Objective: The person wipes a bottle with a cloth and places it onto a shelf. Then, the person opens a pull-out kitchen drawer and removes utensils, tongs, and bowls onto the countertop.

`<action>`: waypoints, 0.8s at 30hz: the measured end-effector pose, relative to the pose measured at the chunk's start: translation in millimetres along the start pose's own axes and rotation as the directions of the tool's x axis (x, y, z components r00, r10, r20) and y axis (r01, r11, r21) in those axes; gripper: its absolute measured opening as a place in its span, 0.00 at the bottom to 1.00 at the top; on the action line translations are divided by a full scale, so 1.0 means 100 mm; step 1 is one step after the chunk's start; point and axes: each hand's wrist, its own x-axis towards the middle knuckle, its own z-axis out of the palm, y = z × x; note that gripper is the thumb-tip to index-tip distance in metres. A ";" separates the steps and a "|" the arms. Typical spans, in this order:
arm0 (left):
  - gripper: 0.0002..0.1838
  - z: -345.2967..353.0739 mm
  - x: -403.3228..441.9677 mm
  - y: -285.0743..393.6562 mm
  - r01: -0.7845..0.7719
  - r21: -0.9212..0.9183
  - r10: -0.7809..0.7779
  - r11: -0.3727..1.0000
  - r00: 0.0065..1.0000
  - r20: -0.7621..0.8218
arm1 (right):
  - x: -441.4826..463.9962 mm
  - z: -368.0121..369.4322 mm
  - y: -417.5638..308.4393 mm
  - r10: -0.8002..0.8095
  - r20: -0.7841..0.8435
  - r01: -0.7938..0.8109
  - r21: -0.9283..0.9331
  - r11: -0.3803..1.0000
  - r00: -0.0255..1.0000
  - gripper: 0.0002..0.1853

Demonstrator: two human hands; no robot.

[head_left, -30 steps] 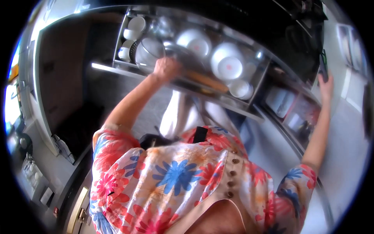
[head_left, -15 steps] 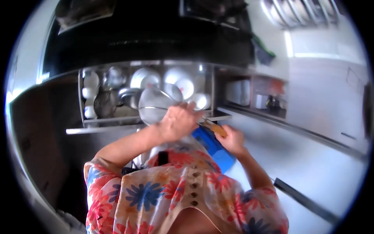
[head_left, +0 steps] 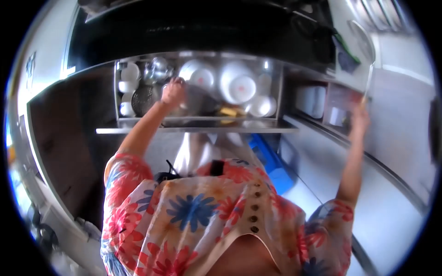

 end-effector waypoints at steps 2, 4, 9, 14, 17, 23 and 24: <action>0.30 -0.16 -0.03 -0.06 0.017 0.208 -0.031 0.978 0.998 0.062 | 0.36 0.19 -0.26 0.040 0.073 -0.041 0.018 0.999 0.997 0.10; 0.36 0.06 0.05 -0.24 0.071 0.186 -0.064 0.980 0.997 -0.043 | 0.73 0.34 -0.31 0.050 0.093 -0.044 -0.064 0.997 0.994 0.10; 0.31 0.31 0.17 -0.33 0.166 0.124 -0.178 0.978 0.979 0.098 | 1.35 0.76 -0.38 -0.050 0.139 0.051 -0.006 0.999 0.989 0.11; 0.19 0.30 0.05 -0.15 0.220 0.135 -0.236 0.966 0.965 0.115 | 2.05 0.90 -0.14 -0.184 0.192 0.254 -0.460 0.851 0.964 0.15; 0.07 0.31 -0.15 -0.20 0.184 0.090 -0.197 0.979 0.967 0.164 | 1.84 0.83 -0.29 -0.205 0.127 0.230 -0.232 0.945 0.971 0.17; 0.05 0.38 -0.60 0.03 0.019 0.228 -0.019 0.974 1.000 -0.004 | 0.41 0.60 -0.76 -0.453 0.238 0.467 -0.003 0.884 0.859 0.16; 0.06 0.31 -0.67 0.12 -0.011 0.214 0.018 0.977 0.999 -0.032 | -0.18 0.69 -0.92 -0.446 0.429 0.483 0.026 0.875 0.785 0.16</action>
